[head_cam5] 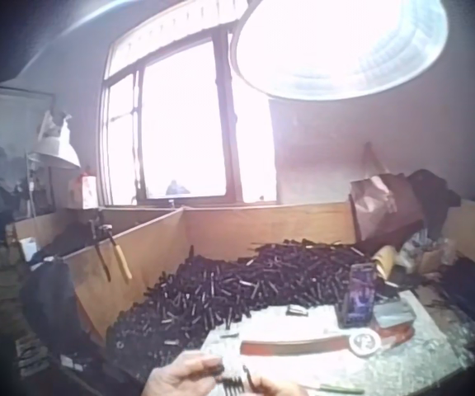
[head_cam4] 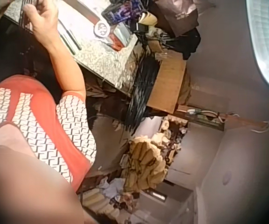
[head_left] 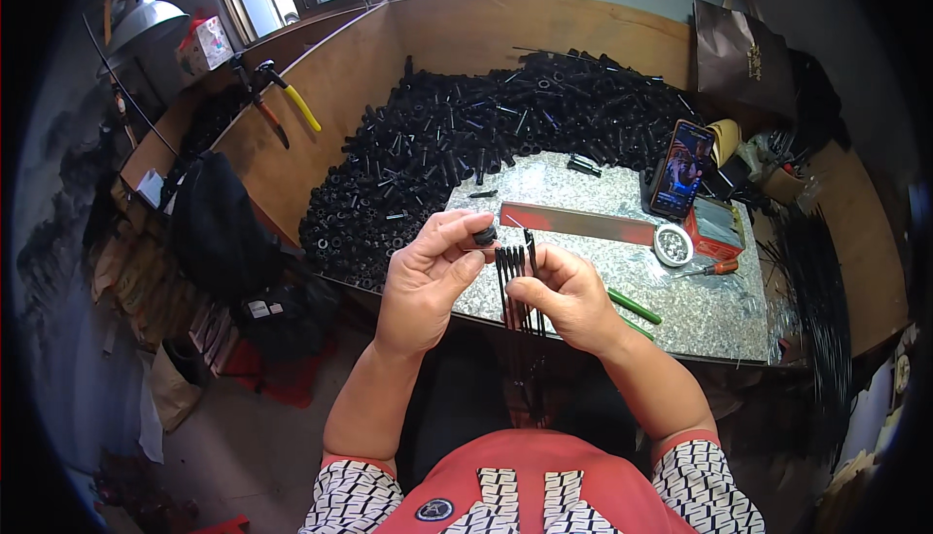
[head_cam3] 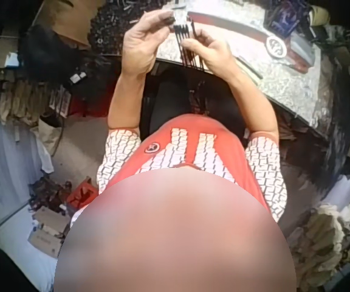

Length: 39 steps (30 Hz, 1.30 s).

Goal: Assemble bundles of black rods into a plastic hub and secure them using pliers.

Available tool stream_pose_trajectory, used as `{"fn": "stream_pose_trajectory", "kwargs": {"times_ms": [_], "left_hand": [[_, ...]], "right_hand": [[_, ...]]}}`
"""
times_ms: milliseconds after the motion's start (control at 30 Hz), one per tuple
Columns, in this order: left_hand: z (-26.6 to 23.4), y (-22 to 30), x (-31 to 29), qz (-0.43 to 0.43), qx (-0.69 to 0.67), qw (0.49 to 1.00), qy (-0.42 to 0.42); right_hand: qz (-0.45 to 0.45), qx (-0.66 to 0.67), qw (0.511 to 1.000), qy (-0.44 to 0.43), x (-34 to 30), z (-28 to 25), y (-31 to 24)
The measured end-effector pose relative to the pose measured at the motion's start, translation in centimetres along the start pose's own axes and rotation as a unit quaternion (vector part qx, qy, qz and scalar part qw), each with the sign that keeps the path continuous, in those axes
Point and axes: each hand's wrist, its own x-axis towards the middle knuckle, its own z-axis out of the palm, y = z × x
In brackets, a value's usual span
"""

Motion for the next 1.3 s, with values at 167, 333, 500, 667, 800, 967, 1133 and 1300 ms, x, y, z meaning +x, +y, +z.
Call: {"fn": "stream_pose_trajectory", "kwargs": {"times_ms": [167,333,500,667,800,967,1133,1300], "left_hand": [[0.5,0.7,-0.1,-0.009,0.040,0.999,-0.019],[0.6,0.6,0.0,0.007,0.048,0.999,-0.017],[0.9,0.6,0.3,0.017,0.049,0.998,-0.017],[1.2,0.2,0.4,0.013,0.035,0.999,-0.007],[1.2,0.1,0.5,-0.004,0.047,0.999,-0.002],[1.2,-0.3,0.6,0.016,0.024,1.000,-0.004],[0.8,-0.7,0.6,0.037,-0.010,0.999,-0.035],[0.7,-0.6,0.8,0.019,-0.035,0.997,-0.062]], "right_hand": [[0.002,0.008,1.000,0.002,0.2,0.1,0.1],[-0.002,0.005,1.000,0.002,0.1,0.1,0.2],[-0.013,-0.052,0.999,0.001,0.0,0.2,0.0],[-0.079,-0.126,0.988,0.038,-0.1,0.8,-0.1],[-0.042,-0.185,0.982,0.012,-0.3,0.4,-0.8],[-0.022,-0.093,0.995,-0.029,0.0,-0.2,0.1],[-0.003,-0.024,0.997,-0.079,0.0,-0.6,-0.2],[0.006,0.006,0.995,-0.100,0.1,-0.9,-0.1]]}}
